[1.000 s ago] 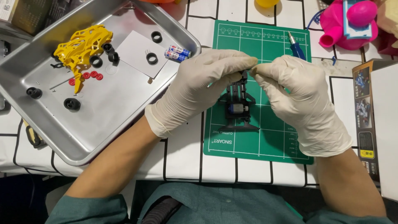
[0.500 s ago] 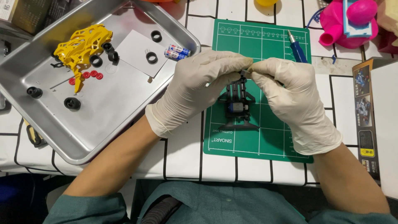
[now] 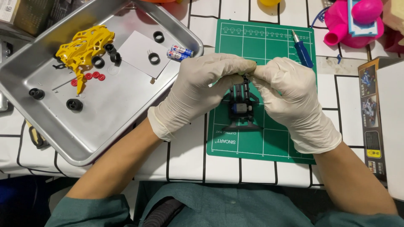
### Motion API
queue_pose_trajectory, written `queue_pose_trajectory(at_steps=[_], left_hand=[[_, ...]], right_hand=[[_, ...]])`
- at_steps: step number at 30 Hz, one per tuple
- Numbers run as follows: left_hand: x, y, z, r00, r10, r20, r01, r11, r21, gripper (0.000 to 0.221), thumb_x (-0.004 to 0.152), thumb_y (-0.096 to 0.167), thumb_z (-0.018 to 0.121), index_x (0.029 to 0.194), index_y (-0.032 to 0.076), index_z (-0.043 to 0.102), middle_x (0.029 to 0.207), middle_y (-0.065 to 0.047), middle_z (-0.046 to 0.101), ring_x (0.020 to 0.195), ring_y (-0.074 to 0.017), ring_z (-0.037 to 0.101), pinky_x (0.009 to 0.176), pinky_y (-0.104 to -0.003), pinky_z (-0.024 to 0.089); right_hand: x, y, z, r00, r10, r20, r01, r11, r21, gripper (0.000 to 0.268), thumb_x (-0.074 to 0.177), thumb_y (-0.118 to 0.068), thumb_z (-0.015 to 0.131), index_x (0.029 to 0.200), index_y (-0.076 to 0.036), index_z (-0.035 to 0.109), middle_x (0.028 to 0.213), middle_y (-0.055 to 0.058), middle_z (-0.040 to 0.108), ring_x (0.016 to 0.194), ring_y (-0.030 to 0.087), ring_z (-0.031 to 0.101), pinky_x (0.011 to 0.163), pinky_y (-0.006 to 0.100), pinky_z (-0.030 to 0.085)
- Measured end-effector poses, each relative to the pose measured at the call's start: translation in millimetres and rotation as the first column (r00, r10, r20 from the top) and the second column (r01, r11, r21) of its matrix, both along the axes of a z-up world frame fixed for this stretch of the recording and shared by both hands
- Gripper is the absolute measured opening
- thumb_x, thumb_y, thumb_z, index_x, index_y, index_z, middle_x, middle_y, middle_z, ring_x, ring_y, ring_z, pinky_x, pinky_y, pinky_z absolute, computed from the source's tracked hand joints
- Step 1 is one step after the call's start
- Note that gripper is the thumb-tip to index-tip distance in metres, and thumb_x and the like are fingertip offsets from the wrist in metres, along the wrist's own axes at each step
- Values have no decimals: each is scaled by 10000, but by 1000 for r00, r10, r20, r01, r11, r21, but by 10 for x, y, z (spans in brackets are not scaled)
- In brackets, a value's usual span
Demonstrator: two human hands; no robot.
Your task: Assembling a mini 4WD toy car chassis, including installing the motor and gears.
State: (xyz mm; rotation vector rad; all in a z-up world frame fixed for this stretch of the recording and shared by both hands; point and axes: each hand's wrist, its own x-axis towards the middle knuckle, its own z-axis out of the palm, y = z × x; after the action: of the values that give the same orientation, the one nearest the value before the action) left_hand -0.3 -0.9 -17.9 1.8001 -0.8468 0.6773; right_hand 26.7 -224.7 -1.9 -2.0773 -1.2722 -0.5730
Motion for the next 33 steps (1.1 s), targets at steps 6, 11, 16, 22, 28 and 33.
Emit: queue_pose_trajectory(at_steps=[6, 11, 16, 22, 28, 33], left_hand=[[-3, -13, -3, 998, -18, -58, 15, 999, -49, 340, 936, -91, 829, 1211, 52, 689, 1181, -109, 755, 1097, -261, 775, 1006, -331, 664], [16, -1, 6, 998, -30, -54, 28, 999, -38, 342, 945, -99, 811, 1221, 47, 672, 1184, -108, 754, 1105, -260, 769, 1010, -332, 667], [28, -12, 4, 991, -38, -132, 27, 996, -83, 343, 948, -77, 801, 1242, 46, 675, 1216, -118, 744, 1135, -257, 762, 1047, -327, 655], [-25, -17, 82, 966, -99, -238, 64, 986, -152, 275, 954, -29, 767, 1215, -15, 680, 1198, -191, 738, 1124, -267, 759, 1046, -329, 651], [-13, -36, 69, 940, -114, -323, 54, 981, -189, 264, 924, -36, 776, 1175, -14, 699, 1167, -177, 751, 1097, -236, 761, 1039, -312, 641], [38, -21, -49, 996, -27, -89, 23, 999, -44, 369, 913, -74, 831, 1230, 47, 687, 1197, -134, 750, 1101, -261, 766, 1029, -329, 651]], right_hand=[[17, -23, -20, 1000, -1, 10, 1, 1000, -7, 174, 1003, 151, 726, 1134, 39, 706, 818, 133, 594, 692, 298, 522, 675, 410, 468], [75, -80, -42, 997, -33, 67, 38, 996, -75, 149, 1021, 121, 729, 1126, 16, 723, 869, 124, 641, 723, 307, 552, 718, 425, 488], [92, -98, -56, 986, -19, 168, 31, 997, -72, 132, 1064, 79, 714, 1163, 5, 670, 850, 119, 618, 711, 333, 542, 704, 461, 478], [74, -107, -18, 947, -21, 322, 66, 990, -128, 260, 1048, 133, 763, 1239, -27, 689, 772, 78, 558, 665, 299, 482, 641, 437, 437], [63, -53, 14, 930, -60, 362, 134, 974, -181, 168, 1037, 80, 747, 1153, -37, 718, 717, 71, 531, 640, 276, 464, 591, 408, 407], [113, -80, -51, 968, -82, 238, 126, 977, -173, 239, 954, 103, 693, 1133, -46, 746, 766, 67, 589, 671, 279, 513, 650, 406, 461]])
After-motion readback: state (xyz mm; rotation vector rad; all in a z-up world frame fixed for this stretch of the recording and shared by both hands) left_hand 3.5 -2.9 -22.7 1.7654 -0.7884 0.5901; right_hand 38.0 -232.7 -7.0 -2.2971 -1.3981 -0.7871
